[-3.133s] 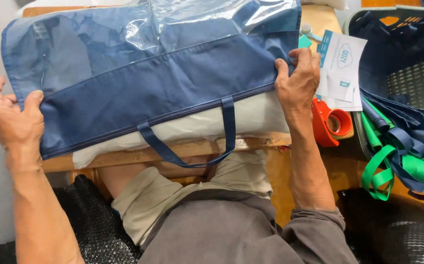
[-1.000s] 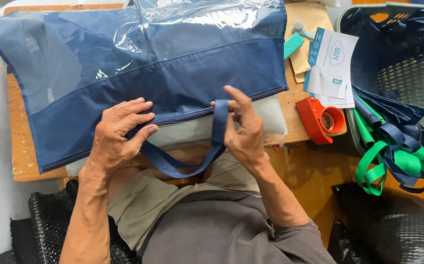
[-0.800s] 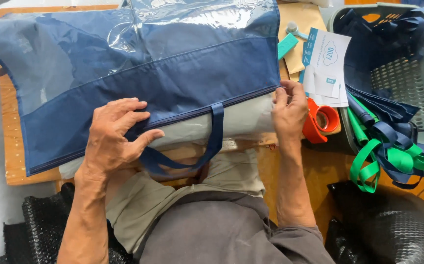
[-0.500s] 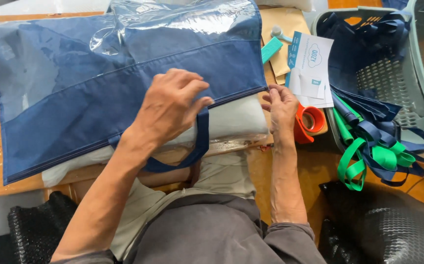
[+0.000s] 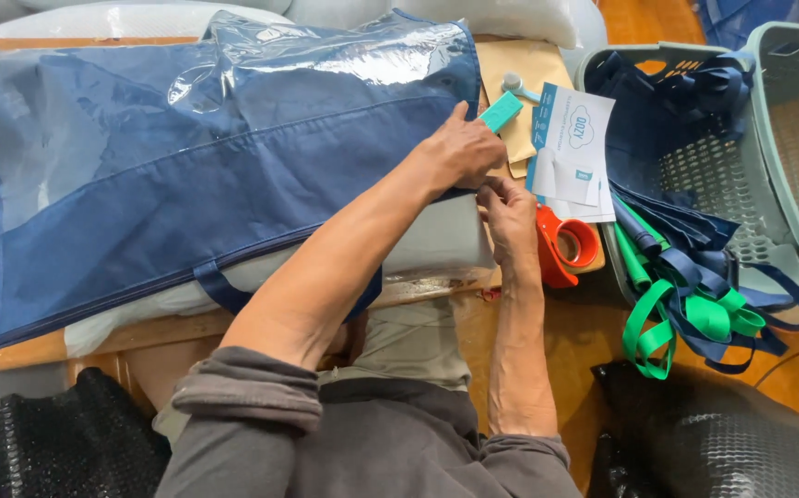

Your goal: The person places a blue reusable bag over a plastic-wrapped pillow on a wooden table, then folds the bag's top edge down to enclose the pillow. The person smooths the bag and adjusts the handles to complete the packing.

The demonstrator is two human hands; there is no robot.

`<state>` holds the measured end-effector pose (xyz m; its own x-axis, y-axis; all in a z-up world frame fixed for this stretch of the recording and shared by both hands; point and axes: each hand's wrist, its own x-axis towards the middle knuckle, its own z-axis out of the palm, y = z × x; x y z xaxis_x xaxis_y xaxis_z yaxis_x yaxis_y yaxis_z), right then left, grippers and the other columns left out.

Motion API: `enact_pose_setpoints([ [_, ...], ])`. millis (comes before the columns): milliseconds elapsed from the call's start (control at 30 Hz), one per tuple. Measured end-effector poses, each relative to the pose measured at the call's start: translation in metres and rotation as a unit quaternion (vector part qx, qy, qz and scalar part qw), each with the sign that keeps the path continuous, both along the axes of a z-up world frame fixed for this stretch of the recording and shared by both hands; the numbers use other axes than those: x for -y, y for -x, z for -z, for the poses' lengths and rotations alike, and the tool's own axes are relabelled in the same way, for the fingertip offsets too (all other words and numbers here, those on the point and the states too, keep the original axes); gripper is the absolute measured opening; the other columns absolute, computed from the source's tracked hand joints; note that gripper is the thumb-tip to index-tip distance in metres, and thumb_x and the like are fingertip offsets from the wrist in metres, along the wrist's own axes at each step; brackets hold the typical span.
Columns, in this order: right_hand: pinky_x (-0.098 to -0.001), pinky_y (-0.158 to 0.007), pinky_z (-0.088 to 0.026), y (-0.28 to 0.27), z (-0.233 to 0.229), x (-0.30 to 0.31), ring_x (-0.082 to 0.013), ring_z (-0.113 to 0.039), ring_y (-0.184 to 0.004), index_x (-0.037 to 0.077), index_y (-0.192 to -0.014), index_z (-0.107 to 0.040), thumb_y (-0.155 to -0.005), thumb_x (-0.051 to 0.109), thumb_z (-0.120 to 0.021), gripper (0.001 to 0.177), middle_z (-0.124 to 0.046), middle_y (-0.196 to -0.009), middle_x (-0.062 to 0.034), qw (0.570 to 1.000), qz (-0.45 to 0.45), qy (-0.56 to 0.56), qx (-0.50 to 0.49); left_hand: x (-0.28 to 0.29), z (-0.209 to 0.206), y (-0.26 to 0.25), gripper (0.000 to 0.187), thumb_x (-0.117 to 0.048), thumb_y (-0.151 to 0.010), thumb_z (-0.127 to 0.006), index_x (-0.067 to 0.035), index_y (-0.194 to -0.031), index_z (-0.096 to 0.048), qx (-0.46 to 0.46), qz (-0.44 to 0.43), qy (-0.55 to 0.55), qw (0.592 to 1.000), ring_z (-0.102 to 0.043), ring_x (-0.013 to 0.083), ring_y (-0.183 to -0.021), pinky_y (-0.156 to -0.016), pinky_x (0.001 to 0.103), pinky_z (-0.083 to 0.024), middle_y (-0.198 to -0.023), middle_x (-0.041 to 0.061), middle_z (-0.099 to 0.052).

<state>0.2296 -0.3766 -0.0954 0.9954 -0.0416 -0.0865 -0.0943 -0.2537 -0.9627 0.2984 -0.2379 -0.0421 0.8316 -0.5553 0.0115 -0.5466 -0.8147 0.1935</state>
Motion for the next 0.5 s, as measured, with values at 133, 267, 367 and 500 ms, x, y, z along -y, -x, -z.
enact_pose_setpoints([
  [133,-0.0235,-0.061,-0.059,0.008,-0.022,-0.003,-0.0107,-0.067,-0.076,0.014,-0.097,-0.077,-0.09,0.017,-0.073,0.008,-0.067,-0.082,-0.0016,1.0,-0.011,0.0,-0.013,0.02,-0.004,0.003,0.02,-0.023,-0.084,-0.062,-0.023,-0.097,-0.078,-0.036,-0.02,-0.075,0.996,-0.068,0.0283,-0.118,-0.118,0.078,-0.006,-0.108,0.003,-0.078],
  [267,-0.0225,-0.061,-0.054,0.012,-0.043,-0.011,-0.0097,-0.063,-0.075,0.017,-0.091,-0.074,-0.091,0.019,-0.074,0.002,-0.067,-0.08,0.0009,1.0,-0.026,0.005,-0.01,0.029,0.003,0.001,0.03,-0.033,-0.087,-0.064,-0.024,-0.113,-0.077,-0.052,-0.037,-0.138,0.988,-0.061,0.0322,-0.13,-0.111,0.086,0.008,-0.122,0.002,-0.074],
  [367,-0.0216,-0.058,-0.051,0.008,-0.029,-0.009,-0.0087,-0.06,-0.072,0.014,-0.089,-0.071,-0.089,0.02,-0.077,0.009,-0.065,-0.076,0.0014,1.0,-0.018,0.008,0.0,0.037,0.029,-0.017,0.029,-0.033,-0.086,-0.065,-0.025,-0.111,-0.077,-0.051,-0.051,-0.138,0.988,-0.06,0.033,-0.13,-0.109,0.088,0.008,-0.119,0.001,-0.075],
  [500,-0.0226,-0.054,-0.047,0.014,-0.034,-0.013,-0.0089,-0.059,-0.069,0.012,-0.091,-0.071,-0.089,0.022,-0.079,0.013,-0.065,-0.073,-0.0004,1.0,-0.007,0.02,0.008,0.034,0.029,-0.015,0.02,-0.027,-0.093,-0.06,-0.022,-0.098,-0.079,-0.022,-0.04,-0.094,0.995,-0.066,0.0339,-0.114,-0.111,0.08,-0.014,-0.103,0.002,-0.076],
])
